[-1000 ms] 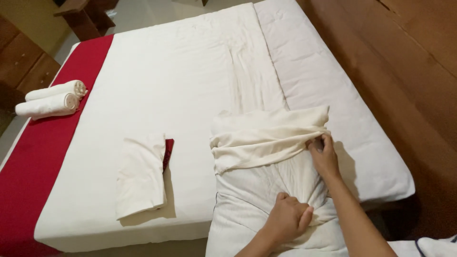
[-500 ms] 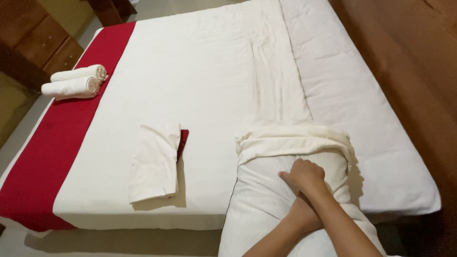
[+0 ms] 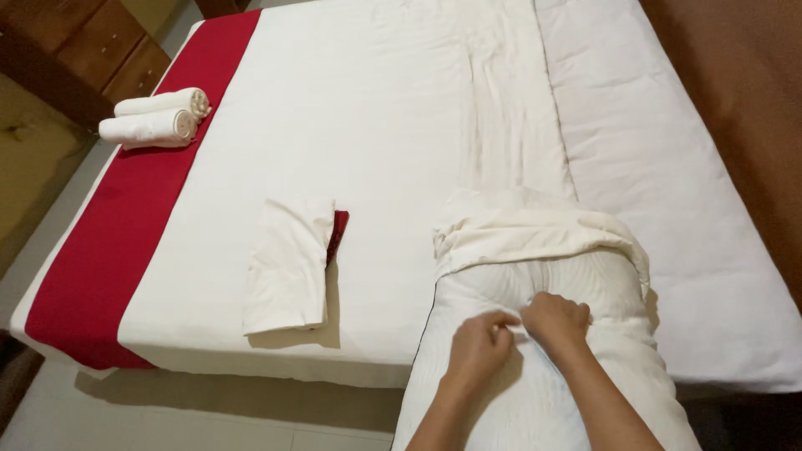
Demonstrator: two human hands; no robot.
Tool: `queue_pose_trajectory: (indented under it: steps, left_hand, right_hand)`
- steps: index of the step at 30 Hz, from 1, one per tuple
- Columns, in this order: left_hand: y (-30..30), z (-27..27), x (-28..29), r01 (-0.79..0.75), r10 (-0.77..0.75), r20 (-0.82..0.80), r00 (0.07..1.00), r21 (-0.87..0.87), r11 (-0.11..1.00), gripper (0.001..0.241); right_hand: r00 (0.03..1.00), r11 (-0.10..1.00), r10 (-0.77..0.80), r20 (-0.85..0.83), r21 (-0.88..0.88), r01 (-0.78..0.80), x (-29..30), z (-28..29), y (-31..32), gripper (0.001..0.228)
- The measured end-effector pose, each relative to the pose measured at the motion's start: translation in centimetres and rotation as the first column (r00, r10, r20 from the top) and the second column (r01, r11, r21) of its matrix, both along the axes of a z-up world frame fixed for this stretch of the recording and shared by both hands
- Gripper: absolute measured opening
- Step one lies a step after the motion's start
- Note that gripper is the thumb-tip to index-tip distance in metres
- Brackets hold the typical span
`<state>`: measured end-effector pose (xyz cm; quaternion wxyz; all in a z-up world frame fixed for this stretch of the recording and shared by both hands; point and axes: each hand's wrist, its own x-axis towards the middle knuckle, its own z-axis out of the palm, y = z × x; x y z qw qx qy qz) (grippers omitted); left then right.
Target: The person inserts a pillow into a white pillowcase on a bed, smoothing the fabric and tucking the edges to fit it properly. The person then places the covered pillow against the headboard and picks up a folded white cloth from the bed.
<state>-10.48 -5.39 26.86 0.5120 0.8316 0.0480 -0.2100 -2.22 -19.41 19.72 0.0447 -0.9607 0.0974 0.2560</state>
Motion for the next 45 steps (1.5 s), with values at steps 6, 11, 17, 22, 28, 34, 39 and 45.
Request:
queue_pose_trajectory:
  steps: [6, 11, 17, 22, 28, 34, 39, 45]
  left_hand:
    - [1.2, -8.6, 6.2, -0.116, 0.086, 0.108, 0.990, 0.324, 0.939, 0.052]
    - [1.6, -13.9, 11.9, -0.274, 0.291, -0.016, 0.957, 0.285, 0.918, 0.073]
    - [3.2, -12.3, 17.0, -0.456, 0.444, 0.226, 0.867, 0.002, 0.890, 0.067]
    - [4.4, -12.1, 22.5, -0.433, 0.472, 0.484, 0.737, -0.198, 0.880, 0.061]
    - [0.9, -0.6, 18.2, -0.358, 0.315, 0.301, 0.900, 0.099, 0.928, 0.070]
    - [-5.8, -5.3, 12.2, -0.074, -0.193, 0.325, 0.926, 0.657, 0.750, 0.097]
    - [-8.6, -4.7, 11.5, 0.154, -0.477, 0.081, 0.875, 0.888, 0.433, 0.087]
    - [-7.4, -10.4, 13.0, 0.237, -0.487, 0.151, 0.860, 0.728, 0.643, 0.022]
  right_hand:
    - [0.989, 0.960, 0.061, 0.138, 0.262, -0.095, -0.4, -2.5, -2.5, 0.044]
    - [0.969, 0.937, -0.012, 0.246, 0.341, -0.075, -4.8, 0.9, -2.9, 0.035]
    - [0.915, 0.830, 0.039, 0.402, 0.497, -0.254, -9.1, 0.9, -3.9, 0.031]
    - [0.858, 0.727, 0.060, 0.510, 0.567, -0.388, -11.6, -0.3, -4.8, 0.027]
    - [0.865, 0.726, 0.021, 0.501, 0.587, -0.357, -11.7, -0.1, -4.3, 0.028]
    - [0.900, 0.791, -0.020, 0.435, 0.557, -0.251, -10.5, 1.2, -3.1, 0.022]
    - [0.927, 0.827, 0.046, 0.371, 0.506, -0.243, -10.8, 1.4, -2.7, 0.019]
    - [0.888, 0.821, 0.039, 0.459, 0.492, -0.290, -9.9, 0.8, -3.0, 0.023]
